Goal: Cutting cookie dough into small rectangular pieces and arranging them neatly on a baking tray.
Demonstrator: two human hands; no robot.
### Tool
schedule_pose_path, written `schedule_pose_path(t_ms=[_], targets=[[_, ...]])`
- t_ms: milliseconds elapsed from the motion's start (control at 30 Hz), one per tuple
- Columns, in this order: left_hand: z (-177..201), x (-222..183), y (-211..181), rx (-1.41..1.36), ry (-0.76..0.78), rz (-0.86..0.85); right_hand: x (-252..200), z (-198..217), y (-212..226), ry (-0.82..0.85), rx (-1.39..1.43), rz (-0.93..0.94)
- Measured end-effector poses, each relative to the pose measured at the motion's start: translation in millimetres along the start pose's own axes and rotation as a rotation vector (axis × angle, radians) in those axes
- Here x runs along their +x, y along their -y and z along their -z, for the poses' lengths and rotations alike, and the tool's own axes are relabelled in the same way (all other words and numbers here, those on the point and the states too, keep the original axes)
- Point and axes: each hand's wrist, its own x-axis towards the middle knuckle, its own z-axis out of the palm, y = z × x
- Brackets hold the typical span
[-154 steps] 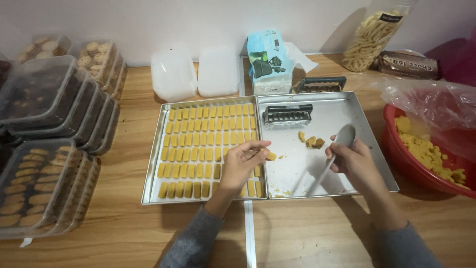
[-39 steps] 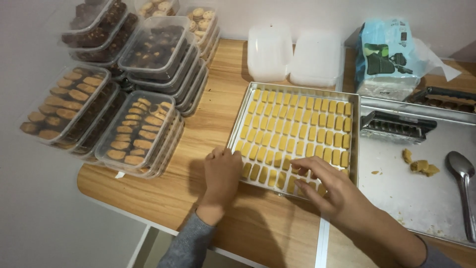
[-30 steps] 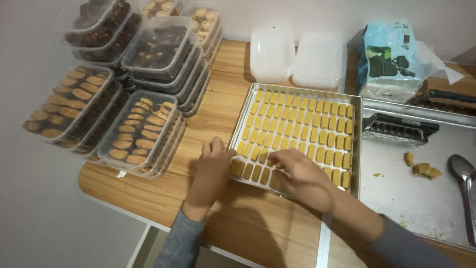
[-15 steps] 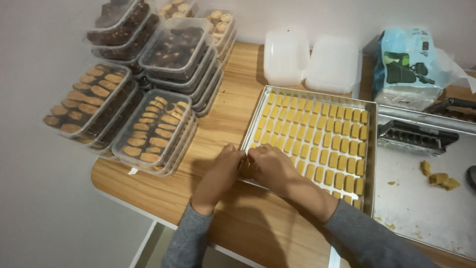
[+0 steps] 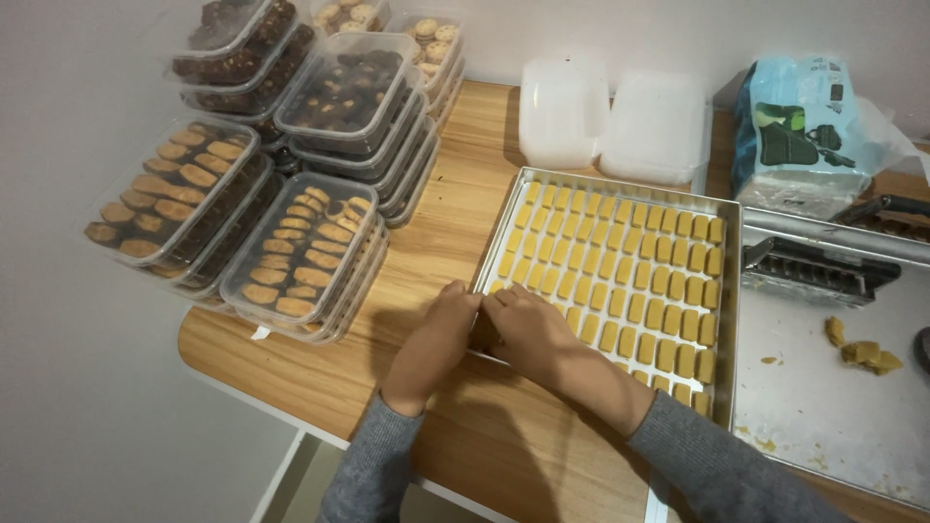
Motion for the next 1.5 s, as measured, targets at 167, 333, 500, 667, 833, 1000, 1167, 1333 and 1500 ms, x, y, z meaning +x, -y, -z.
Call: schedule_pose_path(t_ms=[167, 333, 500, 667, 833, 1000, 1167, 1333, 1500], targets=[[-17.9, 12.9, 14.8, 0.046, 0.011, 0.009, -2.5, 14.1, 2.9, 0.067, 0.138, -0.046], [-35.0, 24.0, 30.0, 0.083, 0.016, 0.015, -3.4, 25.7, 12.4, 0.092, 0.219, -0.116], [-49.9, 38.2, 44.4, 0.121, 0.026, 0.018, -10.0, 34.7, 13.7, 0.033, 0.218, -0.083], [-55.9, 38.3, 52.9, 0.071, 0.018, 0.087, -43.8, 89.9, 7.2, -0.133, 0.640, -0.115], [-48.8, 22.8, 50.4, 0.181, -0.068, -0.061, -98.6, 112.5, -36.4, -0.262, 0.611, -0.222], [-61.1, 20.8, 61.8, 0.214, -0.165, -0.149, -148.2, 145.4, -50.7, -0.301, 0.570, -0.402], [-38.6, 5.4, 37.0, 0.151, -0.191, -0.309, -188.2, 149.0, -63.6, -0.190, 0.626, -0.620], [-43.6, 9.0, 43.3, 0.128, -0.201, -0.336, -216.2, 153.1, -74.5, -0.197, 0.588, -0.721], [-37.3, 6.8, 42.4, 0.075, -0.243, -0.436, -247.9, 143.7, -95.0, -0.242, 0.512, -0.763]])
